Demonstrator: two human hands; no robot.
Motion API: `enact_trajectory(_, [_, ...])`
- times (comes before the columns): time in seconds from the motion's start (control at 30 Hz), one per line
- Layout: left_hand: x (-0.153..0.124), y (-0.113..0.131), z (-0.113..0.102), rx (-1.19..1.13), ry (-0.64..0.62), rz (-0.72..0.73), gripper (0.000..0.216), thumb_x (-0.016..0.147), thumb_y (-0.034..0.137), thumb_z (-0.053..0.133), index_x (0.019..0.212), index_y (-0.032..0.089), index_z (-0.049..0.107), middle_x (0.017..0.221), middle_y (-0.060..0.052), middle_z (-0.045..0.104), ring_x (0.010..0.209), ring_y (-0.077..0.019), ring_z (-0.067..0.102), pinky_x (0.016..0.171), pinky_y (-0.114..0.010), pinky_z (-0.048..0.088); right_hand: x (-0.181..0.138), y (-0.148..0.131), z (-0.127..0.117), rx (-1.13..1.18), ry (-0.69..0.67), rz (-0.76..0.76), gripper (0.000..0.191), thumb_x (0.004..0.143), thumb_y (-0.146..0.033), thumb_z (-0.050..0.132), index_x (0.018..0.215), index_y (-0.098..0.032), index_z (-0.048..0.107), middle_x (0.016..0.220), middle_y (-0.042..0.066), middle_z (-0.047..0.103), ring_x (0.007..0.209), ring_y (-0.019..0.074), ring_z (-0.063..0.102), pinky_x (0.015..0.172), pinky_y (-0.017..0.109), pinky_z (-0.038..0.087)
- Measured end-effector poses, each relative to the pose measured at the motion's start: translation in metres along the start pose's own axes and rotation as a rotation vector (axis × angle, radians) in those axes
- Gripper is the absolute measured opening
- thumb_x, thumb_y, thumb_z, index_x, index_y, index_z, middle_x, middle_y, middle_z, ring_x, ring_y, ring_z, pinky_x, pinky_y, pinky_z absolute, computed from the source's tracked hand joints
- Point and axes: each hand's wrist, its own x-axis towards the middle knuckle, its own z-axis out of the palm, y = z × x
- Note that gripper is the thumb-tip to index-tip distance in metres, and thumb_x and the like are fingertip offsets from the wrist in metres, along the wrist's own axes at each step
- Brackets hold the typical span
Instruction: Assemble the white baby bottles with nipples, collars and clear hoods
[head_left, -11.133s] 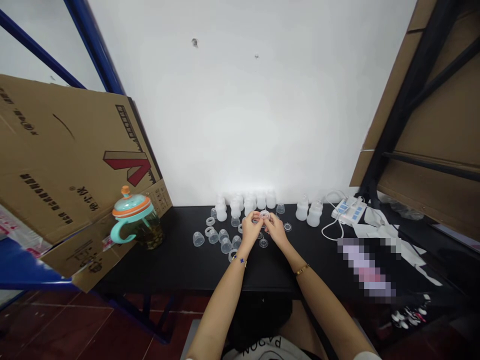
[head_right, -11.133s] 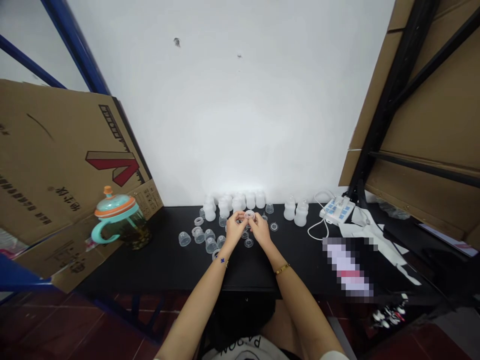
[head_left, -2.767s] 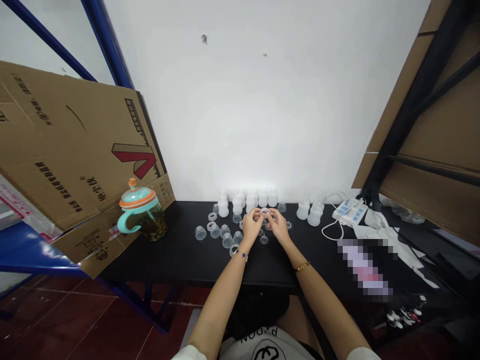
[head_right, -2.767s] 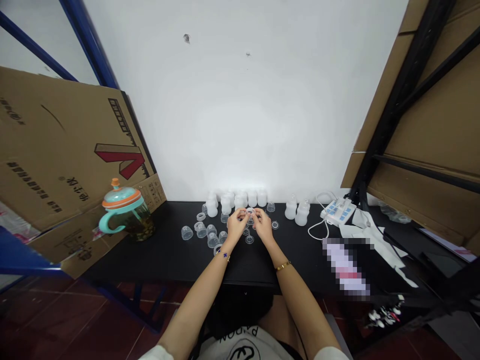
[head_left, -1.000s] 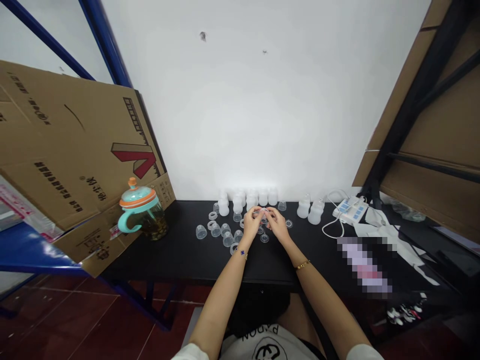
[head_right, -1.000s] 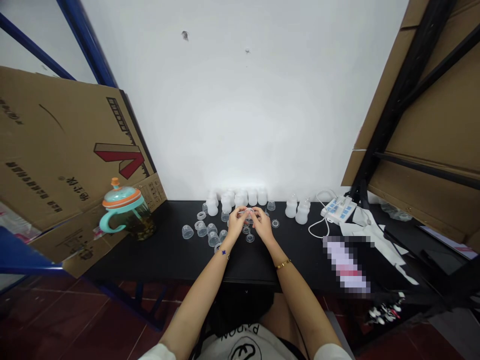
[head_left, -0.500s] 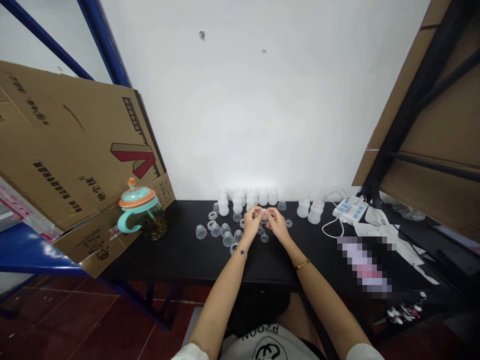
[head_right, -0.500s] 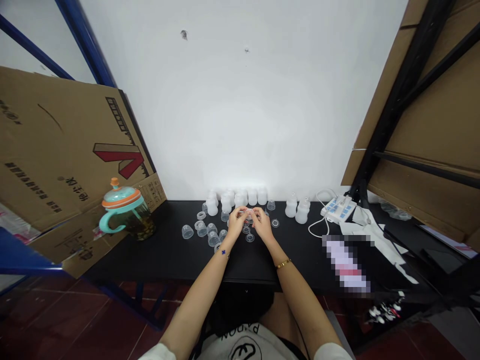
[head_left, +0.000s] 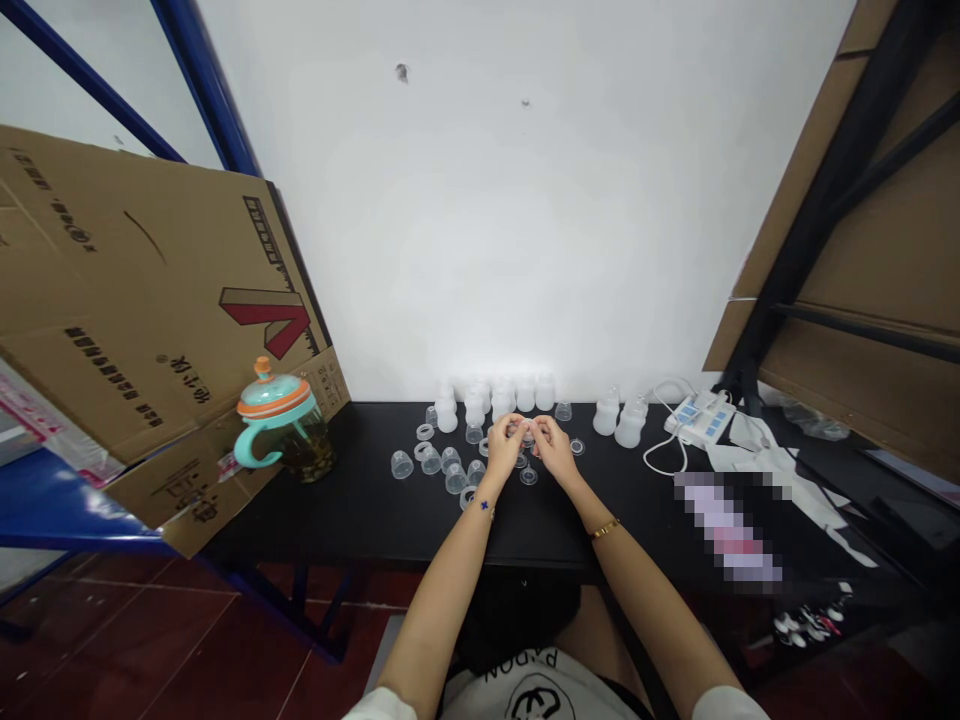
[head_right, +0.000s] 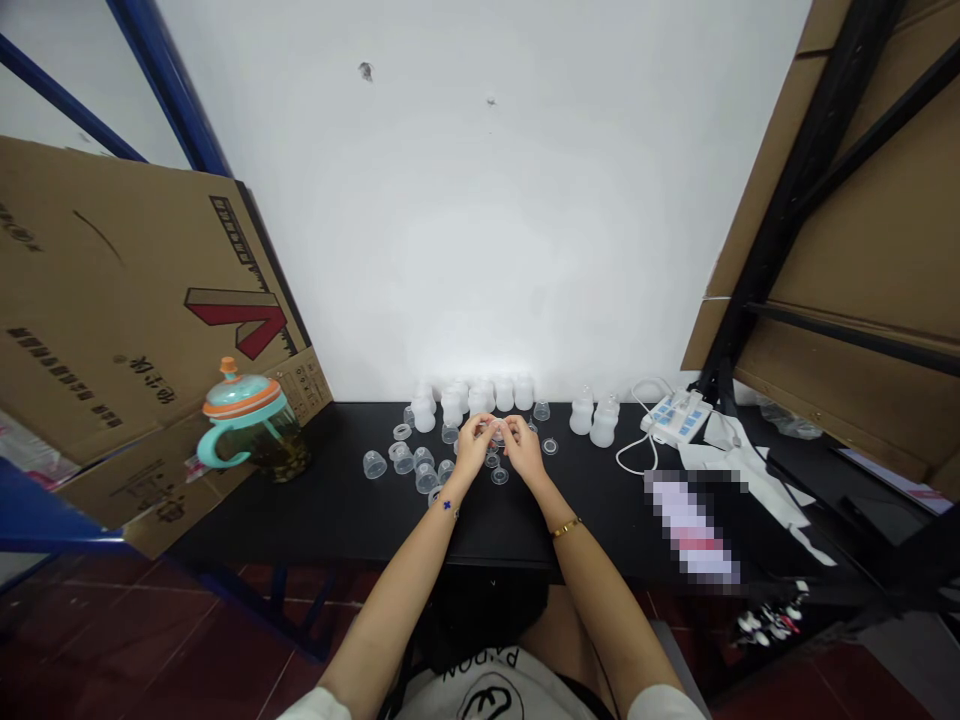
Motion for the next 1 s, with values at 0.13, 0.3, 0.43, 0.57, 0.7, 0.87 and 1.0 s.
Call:
enact_trajectory(0.13, [-0.0001, 0.0006, 0.0002, 0.015, 0.002, 0.001, 0.025, 0.082, 0.043, 0.065, 0.087, 0.019, 0.067, 0.090, -0.005, 0.065, 0.070, -0.0148, 0.061, 0.052, -0.024, 0.052, -0.0006, -0.0016, -0.0002, -0.014, 0.001, -0.005, 0.041, 0.089, -0.065, 0.054, 0.095, -0.024, 0.057, 0.073, 0.001, 0.066, 0.048, 0.0156, 0.057, 0.044, 0.026, 0.043])
enact_trajectory(0.3, [-0.0010, 0.0030, 0.0003, 0.032, 0.012, -0.013, 0.028, 0.082, 0.046, 0.065, 0.087, 0.019, 0.067, 0.091, -0.006, 0.066, 0.072, -0.0156, 0.062, 0.053, -0.024, 0.052, -0.0010, -0.0020, -0.0001, -0.018, 0.002, -0.018, 0.039, 0.091, -0.062, 0.054, 0.095, -0.023, 0.057, 0.075, 0.001, 0.066, 0.048, 0.0152, 0.057, 0.044, 0.026, 0.043])
enact_trajectory(0.43, [-0.0009, 0.0033, 0.0002, 0.021, 0.010, 0.005, 0.024, 0.082, 0.042, 0.066, 0.086, 0.019, 0.066, 0.089, -0.005, 0.063, 0.070, -0.0146, 0.060, 0.051, -0.022, 0.052, -0.0010, -0.0028, 0.0000, -0.036, 0.002, -0.019, 0.040, 0.091, -0.063, 0.054, 0.094, -0.023, 0.057, 0.074, 0.002, 0.067, 0.047, 0.0150, 0.058, 0.045, 0.026, 0.044])
enact_trajectory(0.57, [-0.0001, 0.0016, 0.0002, 0.020, 0.013, 0.009, 0.022, 0.081, 0.040, 0.066, 0.085, 0.018, 0.066, 0.086, -0.004, 0.061, 0.068, -0.0134, 0.059, 0.050, -0.021, 0.050, -0.0006, -0.0024, -0.0001, -0.038, -0.003, -0.031, 0.040, 0.091, -0.063, 0.053, 0.094, -0.023, 0.057, 0.074, 0.001, 0.066, 0.047, 0.0145, 0.058, 0.044, 0.025, 0.044])
enact_trajectory(0.7, [0.0003, 0.0009, -0.0001, 0.019, 0.009, 0.013, 0.020, 0.082, 0.038, 0.065, 0.085, 0.018, 0.065, 0.087, -0.004, 0.061, 0.069, -0.0137, 0.059, 0.050, -0.021, 0.050, -0.0002, -0.0007, -0.0001, -0.042, -0.006, -0.037, 0.039, 0.092, -0.061, 0.053, 0.094, -0.023, 0.056, 0.075, 0.001, 0.066, 0.047, 0.0144, 0.058, 0.044, 0.025, 0.044])
enact_trajectory(0.87, [0.0003, 0.0016, -0.0007, 0.042, 0.015, 0.032, 0.017, 0.082, 0.035, 0.065, 0.083, 0.018, 0.065, 0.086, -0.003, 0.061, 0.068, -0.0129, 0.057, 0.051, -0.020, 0.048, 0.0000, 0.0023, 0.0004, -0.038, -0.009, -0.039, 0.037, 0.092, -0.060, 0.053, 0.094, -0.023, 0.056, 0.073, 0.001, 0.065, 0.047, 0.0146, 0.058, 0.044, 0.025, 0.043])
enact_trajectory(1.0, [0.0005, 0.0006, -0.0010, 0.044, 0.012, 0.033, 0.016, 0.082, 0.034, 0.065, 0.083, 0.018, 0.065, 0.085, -0.003, 0.060, 0.067, -0.0128, 0.057, 0.050, -0.020, 0.047, -0.0002, 0.0010, 0.0006, -0.035, -0.014, -0.029, 0.037, 0.092, -0.060, 0.053, 0.094, -0.023, 0.056, 0.073, 0.000, 0.065, 0.048, 0.0147, 0.058, 0.045, 0.025, 0.043])
